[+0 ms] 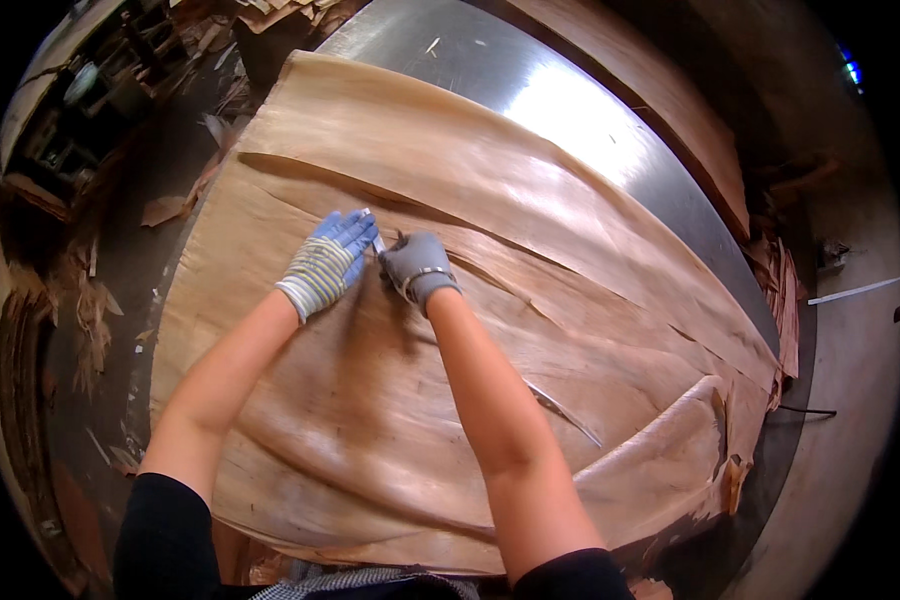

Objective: The person peels damaged layers from large wood sheets, applies white tape strips to repair cracks, and stacks the sheets one by one onto a separate pile using a long pole.

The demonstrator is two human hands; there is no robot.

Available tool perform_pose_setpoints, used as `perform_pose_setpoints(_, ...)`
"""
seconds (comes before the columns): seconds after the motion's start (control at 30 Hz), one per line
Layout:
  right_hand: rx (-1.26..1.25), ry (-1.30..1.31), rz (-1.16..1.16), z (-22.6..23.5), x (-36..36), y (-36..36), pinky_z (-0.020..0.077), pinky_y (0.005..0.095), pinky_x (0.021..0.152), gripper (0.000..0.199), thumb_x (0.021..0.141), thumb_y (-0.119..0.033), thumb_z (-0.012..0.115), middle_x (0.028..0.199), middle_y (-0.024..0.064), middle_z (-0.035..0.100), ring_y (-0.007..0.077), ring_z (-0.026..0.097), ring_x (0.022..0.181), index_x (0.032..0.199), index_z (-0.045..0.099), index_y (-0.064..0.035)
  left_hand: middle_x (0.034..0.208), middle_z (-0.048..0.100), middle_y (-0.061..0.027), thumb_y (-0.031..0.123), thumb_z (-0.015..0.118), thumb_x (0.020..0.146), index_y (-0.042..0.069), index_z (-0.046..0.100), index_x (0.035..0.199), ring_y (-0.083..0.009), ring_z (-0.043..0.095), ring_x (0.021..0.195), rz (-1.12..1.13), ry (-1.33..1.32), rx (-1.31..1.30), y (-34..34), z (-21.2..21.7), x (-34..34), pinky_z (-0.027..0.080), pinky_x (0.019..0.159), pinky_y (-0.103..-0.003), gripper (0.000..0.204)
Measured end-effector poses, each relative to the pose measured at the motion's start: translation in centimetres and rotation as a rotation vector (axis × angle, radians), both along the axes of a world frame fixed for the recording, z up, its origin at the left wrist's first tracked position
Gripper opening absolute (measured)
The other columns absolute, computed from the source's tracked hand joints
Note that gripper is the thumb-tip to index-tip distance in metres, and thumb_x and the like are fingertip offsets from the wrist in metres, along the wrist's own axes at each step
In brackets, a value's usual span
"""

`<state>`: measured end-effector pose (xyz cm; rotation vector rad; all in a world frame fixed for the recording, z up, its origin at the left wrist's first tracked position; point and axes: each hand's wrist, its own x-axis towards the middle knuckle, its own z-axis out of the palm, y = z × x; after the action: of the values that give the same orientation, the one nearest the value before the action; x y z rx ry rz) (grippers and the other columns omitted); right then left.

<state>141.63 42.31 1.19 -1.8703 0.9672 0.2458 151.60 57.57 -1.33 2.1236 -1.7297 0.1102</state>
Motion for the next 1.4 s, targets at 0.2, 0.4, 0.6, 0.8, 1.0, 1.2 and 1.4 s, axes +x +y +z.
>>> perform_pose_setpoints(0.2, -0.464, -0.004, 0.296, 1.6, -4.7, 0.5, 0.0482, 0.0417, 0.079, 0.020, 0.075, -0.023, 0.061, 0.088, 0.0196, 0.065, 0.0365, 0.061, 0.087, 0.082, 0.068, -0.0057, 0.144, 0.026, -0.0265, 0.035, 0.058, 0.080, 0.022, 0.053, 0.127, -0.0456, 0.027, 0.130, -0.184, 0.031, 0.136, -0.6, 1.5, -0.1, 0.020, 0.108, -0.053, 0.049)
perform_pose_setpoints(0.4, 0.129, -0.497, -0.288, 12.5, -14.8, -3.7, 0.0443, 0.0233, 0.043, 0.016, 0.089, -0.015, 0.057, 0.078, 0.0098, 0.066, 0.0153, 0.063, 0.057, 0.097, 0.061, -0.0010, 0.146, 0.026, -0.0230, 0.039, 0.058, 0.080, 0.024, 0.050, 0.130, -0.0453, 0.028, 0.130, -0.102, -0.079, 0.272, 0.1, 1.3, -0.3, 0.021, 0.106, -0.058, 0.052)
perform_pose_setpoints(0.6, -0.202, -1.029, -0.866, 21.1, -51.0, -12.3, 0.0435, 0.0202, 0.053, 0.024, 0.091, -0.013, 0.053, 0.082, 0.0012, 0.061, 0.0086, 0.051, 0.059, 0.112, 0.059, -0.0051, 0.149, 0.025, -0.0152, 0.039, 0.058, 0.082, 0.031, 0.045, 0.134, -0.0423, 0.024, 0.134, 0.209, -0.245, 0.596, -1.7, 5.8, -5.2, 0.015, 0.107, -0.059, 0.055)
perform_pose_setpoints(0.8, -1.134, -0.876, -1.248, 28.5, -73.0, -10.0, 0.0423, 0.0181, 0.044, 0.019, 0.087, -0.011, 0.056, 0.083, 0.0095, 0.066, 0.0095, 0.056, 0.054, 0.102, 0.063, -0.0002, 0.143, 0.033, -0.0170, 0.031, 0.061, 0.076, 0.012, 0.043, 0.134, -0.0366, 0.030, 0.132, -0.032, 0.014, 0.485, -10.0, 8.7, -27.7, 0.022, 0.106, -0.055, 0.064)
perform_pose_setpoints(1.0, -0.802, -1.004, -0.904, 25.6, -68.6, -13.7, 0.0399, 0.0166, 0.045, 0.024, 0.091, -0.016, 0.060, 0.084, 0.0076, 0.066, 0.0053, 0.053, 0.054, 0.110, 0.058, -0.0027, 0.149, 0.024, -0.0153, 0.046, 0.051, 0.084, 0.005, 0.035, 0.139, -0.0323, 0.022, 0.138, -0.082, 0.019, 0.089, -21.3, 3.3, -43.2, 0.011, 0.112, -0.050, 0.070)
perform_pose_setpoints(1.2, -0.453, -0.863, -0.741, 22.7, -65.8, -13.1, 0.0370, 0.0190, 0.035, 0.016, 0.091, -0.008, 0.055, 0.081, 0.0091, 0.066, 0.0078, 0.054, 0.047, 0.106, 0.058, -0.0030, 0.148, 0.028, -0.0140, 0.048, 0.047, 0.086, 0.007, 0.036, 0.139, -0.0308, 0.024, 0.137, -0.081, 0.045, 0.289, -22.0, 2.8, -44.8, 0.012, 0.112, -0.049, 0.068)
perform_pose_setpoints(1.4, 0.005, -0.625, -0.429, 17.4, -55.1, -16.0, 0.0429, 0.0205, 0.042, 0.021, 0.090, -0.010, 0.055, 0.080, 0.0109, 0.065, 0.0101, 0.056, 0.051, 0.107, 0.054, 0.0015, 0.147, 0.029, -0.0136, 0.045, 0.049, 0.086, 0.007, 0.038, 0.138, -0.0319, 0.025, 0.136, -0.093, 0.054, 0.231, -21.9, 1.9, -43.4, 0.012, 0.111, -0.050, 0.065)
